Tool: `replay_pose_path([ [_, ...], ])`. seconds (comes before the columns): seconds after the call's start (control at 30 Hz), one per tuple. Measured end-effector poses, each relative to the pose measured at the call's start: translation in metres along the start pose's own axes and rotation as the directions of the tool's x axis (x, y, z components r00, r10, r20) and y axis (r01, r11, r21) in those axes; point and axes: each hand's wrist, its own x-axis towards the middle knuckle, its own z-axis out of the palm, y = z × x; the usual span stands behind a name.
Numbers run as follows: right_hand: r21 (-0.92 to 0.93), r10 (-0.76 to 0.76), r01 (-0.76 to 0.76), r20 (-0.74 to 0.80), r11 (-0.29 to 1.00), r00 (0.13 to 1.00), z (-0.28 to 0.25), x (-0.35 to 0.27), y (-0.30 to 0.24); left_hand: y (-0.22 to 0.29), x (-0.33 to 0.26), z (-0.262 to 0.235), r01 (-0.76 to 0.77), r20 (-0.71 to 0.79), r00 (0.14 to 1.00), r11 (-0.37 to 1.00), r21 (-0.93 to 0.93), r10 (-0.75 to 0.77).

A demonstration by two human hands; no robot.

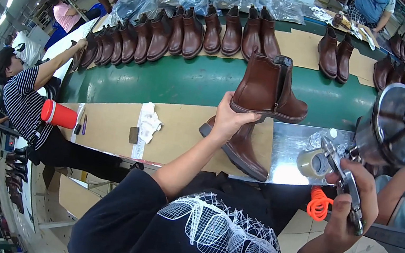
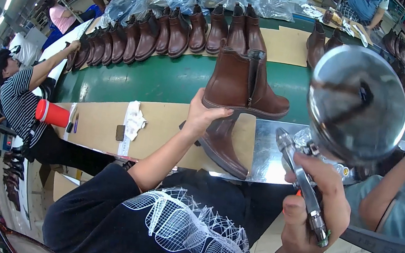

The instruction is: The recorder is applying a finish or protective spray to brown leather boots on a manufacturing line using an airbrush spray gun.

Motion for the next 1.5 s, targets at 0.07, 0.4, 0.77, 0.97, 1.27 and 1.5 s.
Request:
replay_pose_path([
  [0.07, -0.057, 0.001, 0.002, 0.054, 0.998, 0.999, 0.002, 0.008, -0.004, -0.002, -0.005, -0.004, 0.025, -0.029, 0.999, 0.998, -0.063, -0.027],
  [0.4, -0.088, -0.051, 0.066, 0.162, 0.994, 0.985, 0.020, 0.019, -0.008, 0.004, -0.011, -0.004, 0.070, 0.026, 0.997, 0.978, -0.196, -0.067],
  [0.77, -0.057, 0.004, 0.001, 0.080, 0.998, 0.997, 0.010, 0.009, 0.007, -0.001, -0.008, -0.018, 0.084, 0.032, 0.996, 0.993, -0.080, -0.082],
  [0.97, 0.006, 0.054, -0.054, 0.019, 0.999, 0.998, -0.012, -0.006, 0.007, -0.002, 0.000, -0.038, 0.193, 0.121, 0.978, 0.963, -0.191, -0.172],
  [1.27, -0.103, 0.066, -0.063, 0.024, 0.993, 0.998, -0.012, -0.004, 0.003, -0.016, 0.005, -0.059, 0.215, 0.222, 0.965, 0.906, -0.364, -0.140],
  [1.5, -0.165, 0.028, -0.016, 0.069, 0.986, 0.997, -0.010, -0.004, 0.009, -0.021, 0.007, -0.066, 0.238, 0.270, 0.952, 0.896, -0.374, -0.141],
])
